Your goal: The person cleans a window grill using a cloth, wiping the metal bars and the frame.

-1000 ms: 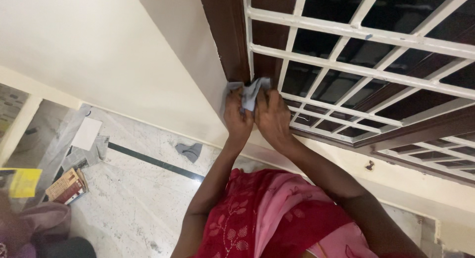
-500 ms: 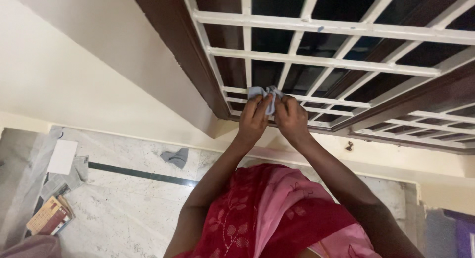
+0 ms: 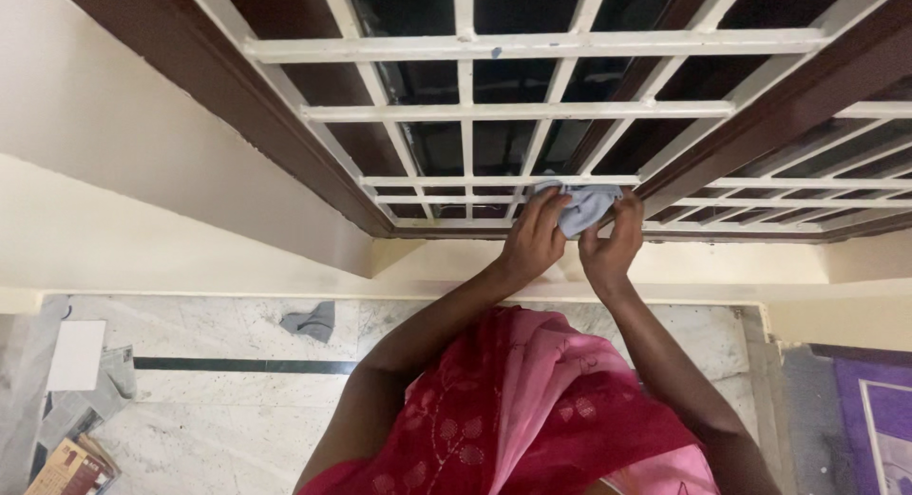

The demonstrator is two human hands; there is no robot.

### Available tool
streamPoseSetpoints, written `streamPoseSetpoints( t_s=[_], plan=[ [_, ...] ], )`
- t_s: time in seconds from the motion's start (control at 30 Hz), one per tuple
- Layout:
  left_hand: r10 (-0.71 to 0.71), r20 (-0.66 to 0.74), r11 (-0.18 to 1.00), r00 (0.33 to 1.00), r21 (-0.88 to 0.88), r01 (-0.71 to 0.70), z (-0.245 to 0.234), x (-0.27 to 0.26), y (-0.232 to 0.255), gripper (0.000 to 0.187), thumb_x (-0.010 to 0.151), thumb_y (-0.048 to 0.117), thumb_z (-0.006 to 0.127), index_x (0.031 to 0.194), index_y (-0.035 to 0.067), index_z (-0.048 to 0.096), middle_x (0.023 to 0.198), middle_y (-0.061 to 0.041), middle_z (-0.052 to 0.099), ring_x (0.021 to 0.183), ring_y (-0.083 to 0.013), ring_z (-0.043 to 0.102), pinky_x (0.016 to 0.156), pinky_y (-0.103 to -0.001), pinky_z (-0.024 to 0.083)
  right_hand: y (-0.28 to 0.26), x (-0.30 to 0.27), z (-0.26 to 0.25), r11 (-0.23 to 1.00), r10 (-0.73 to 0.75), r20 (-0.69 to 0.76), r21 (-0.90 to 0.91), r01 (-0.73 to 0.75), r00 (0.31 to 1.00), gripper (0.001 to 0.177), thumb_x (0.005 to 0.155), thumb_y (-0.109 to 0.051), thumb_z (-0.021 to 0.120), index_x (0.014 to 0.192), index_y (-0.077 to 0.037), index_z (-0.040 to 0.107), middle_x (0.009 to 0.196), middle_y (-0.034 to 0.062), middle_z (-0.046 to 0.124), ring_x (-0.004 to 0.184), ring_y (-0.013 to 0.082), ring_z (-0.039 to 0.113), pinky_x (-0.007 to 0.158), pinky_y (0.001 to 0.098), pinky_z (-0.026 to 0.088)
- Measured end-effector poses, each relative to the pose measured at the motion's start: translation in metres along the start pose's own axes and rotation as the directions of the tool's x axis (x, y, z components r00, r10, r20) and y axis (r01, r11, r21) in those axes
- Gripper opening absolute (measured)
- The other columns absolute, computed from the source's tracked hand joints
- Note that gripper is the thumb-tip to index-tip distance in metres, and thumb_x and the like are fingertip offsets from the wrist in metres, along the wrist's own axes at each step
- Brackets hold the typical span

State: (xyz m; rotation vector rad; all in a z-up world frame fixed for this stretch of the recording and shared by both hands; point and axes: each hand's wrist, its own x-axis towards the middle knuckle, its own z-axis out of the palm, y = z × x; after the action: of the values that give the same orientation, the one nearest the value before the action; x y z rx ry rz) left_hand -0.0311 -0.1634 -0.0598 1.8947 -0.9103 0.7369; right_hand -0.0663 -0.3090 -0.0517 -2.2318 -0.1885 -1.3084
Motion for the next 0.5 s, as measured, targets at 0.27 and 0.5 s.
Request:
streamPoseSetpoints(
  t_s=[0.27,0.5],
  plan=[
    [-0.143,0.093,0.963,0.985,-0.218,0.161,0.024,-0.012,-0.010,0.045,0.103,-0.003,0.052,0.145,-0.005,0.038,0.146,-0.034,0.045,0.139,-0.0493,0.048,0.118,-0.053,0.041,0.009,0.003,0.018,0.860,0.316,0.361,0.281,-0.426,0.877,0.034,0.096,0.008,0.052,0.128,0.004,0.061,0.116,0.0191,0.066,0.099,0.0291,0.068,0.081,0.0367,0.053],
    [-0.101,0.187,0.933,0.977,-0.322,0.159,-0.015,-0.027,-0.021,0.043,0.095,-0.009,0.057,0.135,0.004,0.049,0.145,-0.025,0.054,0.137,-0.0412,0.056,0.114,-0.046,0.049,-0.045,-0.030,-0.003,0.911,0.123,0.385,0.321,-0.258,0.915,0.047,0.092,0.014,0.053,0.138,0.006,0.059,0.133,0.0230,0.052,0.121,0.0396,0.060,0.096,0.0426,0.053]
  ],
)
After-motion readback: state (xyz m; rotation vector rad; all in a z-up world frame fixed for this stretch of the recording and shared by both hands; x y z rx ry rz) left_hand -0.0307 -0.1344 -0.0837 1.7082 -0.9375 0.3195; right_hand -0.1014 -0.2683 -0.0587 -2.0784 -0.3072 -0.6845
